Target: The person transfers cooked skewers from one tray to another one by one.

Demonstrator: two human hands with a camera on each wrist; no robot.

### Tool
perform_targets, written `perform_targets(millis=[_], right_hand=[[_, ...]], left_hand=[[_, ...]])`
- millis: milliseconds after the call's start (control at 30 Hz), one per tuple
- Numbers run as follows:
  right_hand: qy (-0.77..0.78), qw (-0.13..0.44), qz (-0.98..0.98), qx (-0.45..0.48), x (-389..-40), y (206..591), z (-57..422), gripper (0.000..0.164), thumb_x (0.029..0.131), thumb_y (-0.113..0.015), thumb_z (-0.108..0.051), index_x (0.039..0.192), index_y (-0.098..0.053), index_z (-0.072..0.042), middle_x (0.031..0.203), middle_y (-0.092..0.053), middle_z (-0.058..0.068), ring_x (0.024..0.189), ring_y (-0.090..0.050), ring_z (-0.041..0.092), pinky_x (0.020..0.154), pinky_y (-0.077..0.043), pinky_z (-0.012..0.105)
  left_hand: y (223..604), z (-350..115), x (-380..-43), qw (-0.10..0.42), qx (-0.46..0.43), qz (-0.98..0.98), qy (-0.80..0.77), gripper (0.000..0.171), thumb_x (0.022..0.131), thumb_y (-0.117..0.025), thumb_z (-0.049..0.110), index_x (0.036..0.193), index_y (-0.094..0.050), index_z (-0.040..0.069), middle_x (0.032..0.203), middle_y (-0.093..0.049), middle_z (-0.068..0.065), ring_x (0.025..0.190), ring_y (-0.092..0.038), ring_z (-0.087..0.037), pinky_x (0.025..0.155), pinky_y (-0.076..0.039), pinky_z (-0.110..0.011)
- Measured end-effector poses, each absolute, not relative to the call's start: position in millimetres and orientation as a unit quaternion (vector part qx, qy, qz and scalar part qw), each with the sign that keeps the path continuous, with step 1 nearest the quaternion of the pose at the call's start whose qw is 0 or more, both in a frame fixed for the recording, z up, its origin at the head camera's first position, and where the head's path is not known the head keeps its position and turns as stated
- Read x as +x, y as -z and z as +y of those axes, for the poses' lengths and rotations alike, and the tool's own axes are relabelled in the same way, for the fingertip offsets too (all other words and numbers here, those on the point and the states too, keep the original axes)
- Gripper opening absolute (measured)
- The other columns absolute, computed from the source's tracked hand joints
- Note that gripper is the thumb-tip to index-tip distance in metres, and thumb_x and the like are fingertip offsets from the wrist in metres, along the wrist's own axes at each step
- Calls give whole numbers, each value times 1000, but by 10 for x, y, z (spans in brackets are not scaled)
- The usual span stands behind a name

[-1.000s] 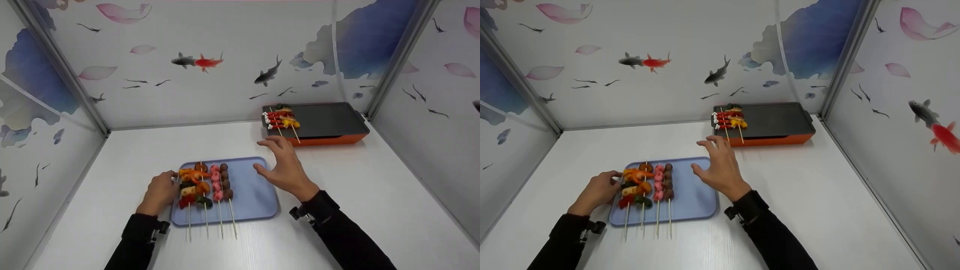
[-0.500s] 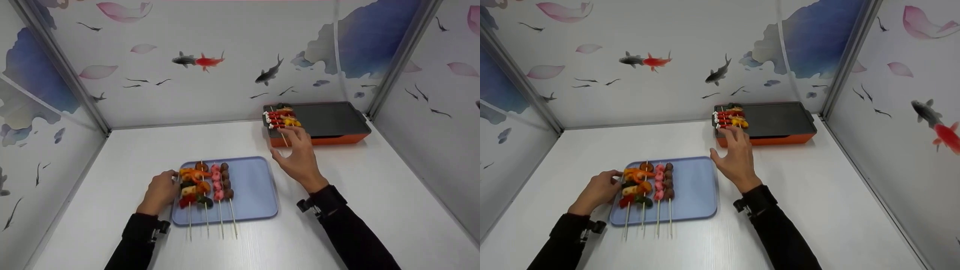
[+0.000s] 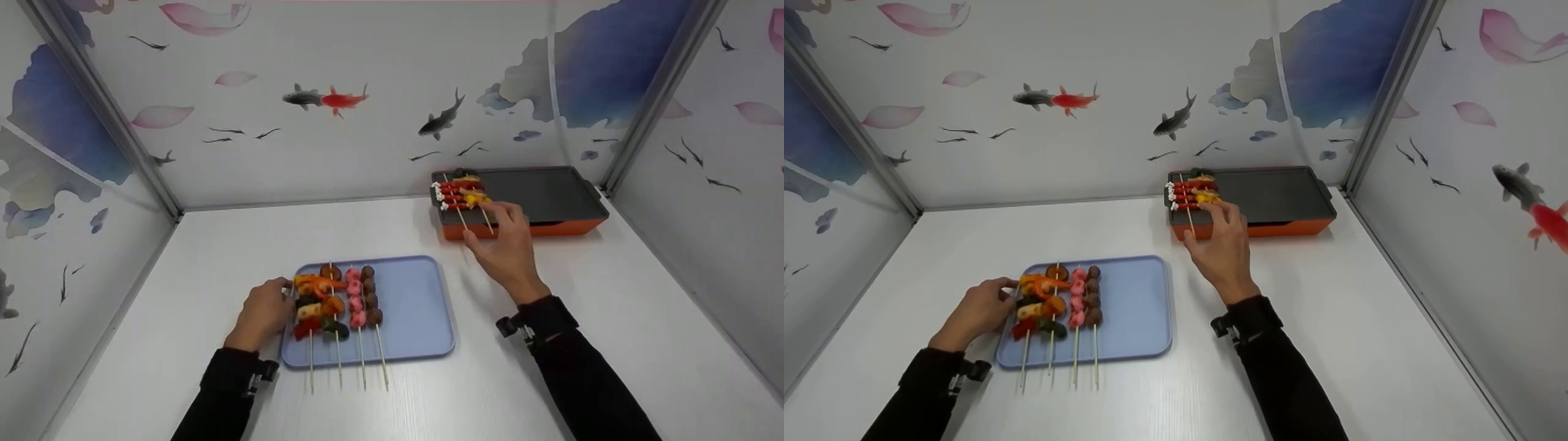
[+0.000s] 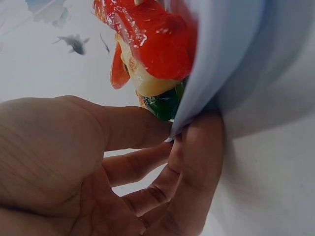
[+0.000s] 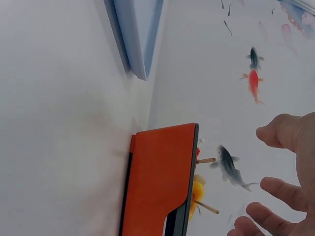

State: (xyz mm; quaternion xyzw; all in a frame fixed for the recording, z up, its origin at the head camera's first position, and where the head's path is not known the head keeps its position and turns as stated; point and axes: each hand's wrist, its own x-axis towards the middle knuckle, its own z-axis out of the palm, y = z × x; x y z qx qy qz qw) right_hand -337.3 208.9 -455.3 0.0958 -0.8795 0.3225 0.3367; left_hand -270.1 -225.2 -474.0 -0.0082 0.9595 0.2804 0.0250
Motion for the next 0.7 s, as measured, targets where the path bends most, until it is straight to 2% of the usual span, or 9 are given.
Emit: perform_targets(millis=[267, 533, 700], right_hand=[[-344, 332, -875, 74, -3474, 4641, 2205, 52, 78, -76, -31, 124, -59, -12, 119, -51, 12, 111, -51, 28, 95, -43, 46], [-367, 330, -867, 67, -3480, 4732, 2270, 35, 83, -72, -23, 114, -66, -7, 105, -57, 15, 86, -59, 24, 76, -50, 39], [-417, 276, -865, 38, -3473, 4724, 2326, 30, 86, -67, -32, 108, -70, -12, 91, -66, 4, 79, -63, 15, 70, -52, 33]], left_hand=[[4750, -2244, -2717, 15, -9, 963, -268, 36, 92, -50, 15, 125, -56, 2, 89, -65, -11, 61, -53, -18, 51, -41, -29], [4752, -2238, -2716, 7, -5, 964, -266, 35, 92, -50, 15, 124, -58, 2, 90, -67, -11, 63, -55, -17, 53, -41, -29], [4743, -2238, -2719, 4, -3, 965, -264, 35, 92, -50, 15, 123, -58, 2, 92, -68, -11, 67, -57, -17, 56, -43, -29]])
